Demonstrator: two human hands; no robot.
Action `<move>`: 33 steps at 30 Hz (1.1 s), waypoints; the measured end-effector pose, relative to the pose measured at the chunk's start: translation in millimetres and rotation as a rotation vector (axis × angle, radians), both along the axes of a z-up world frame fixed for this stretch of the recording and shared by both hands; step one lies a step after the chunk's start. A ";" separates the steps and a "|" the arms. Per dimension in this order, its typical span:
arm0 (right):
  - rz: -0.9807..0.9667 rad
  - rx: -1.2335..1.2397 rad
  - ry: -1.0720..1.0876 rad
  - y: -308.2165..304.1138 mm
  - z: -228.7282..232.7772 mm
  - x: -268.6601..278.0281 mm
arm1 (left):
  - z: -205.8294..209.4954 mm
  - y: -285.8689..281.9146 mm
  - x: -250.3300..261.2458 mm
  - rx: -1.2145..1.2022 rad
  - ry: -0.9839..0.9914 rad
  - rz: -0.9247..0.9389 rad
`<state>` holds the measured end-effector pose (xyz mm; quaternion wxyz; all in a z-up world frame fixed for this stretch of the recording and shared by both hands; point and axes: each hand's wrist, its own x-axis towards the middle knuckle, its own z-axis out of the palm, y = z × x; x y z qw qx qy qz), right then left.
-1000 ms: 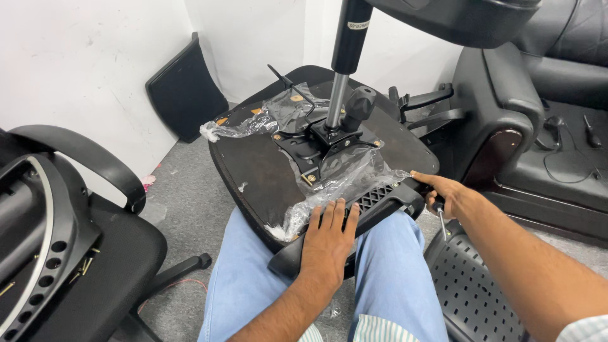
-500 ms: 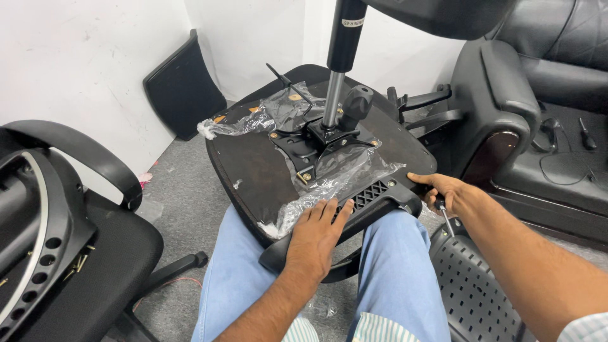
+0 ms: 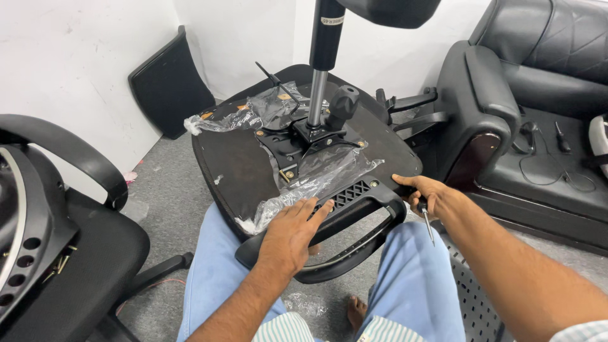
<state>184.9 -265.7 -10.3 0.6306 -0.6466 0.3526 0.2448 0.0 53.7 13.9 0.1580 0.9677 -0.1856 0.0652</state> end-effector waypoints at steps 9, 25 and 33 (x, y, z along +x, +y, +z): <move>-0.030 0.117 -0.003 -0.1 -15.8 -19.5 | -16.2 21.2 -6.6 -0.149 -0.072 -0.096; -0.252 0.067 -0.042 51.0 -2.9 -94.5 | -7.0 83.8 -18.1 -0.039 -0.188 -0.231; -0.279 0.113 0.005 80.2 -5.0 -115.2 | 11.5 125.2 -14.4 -0.062 -0.110 -0.290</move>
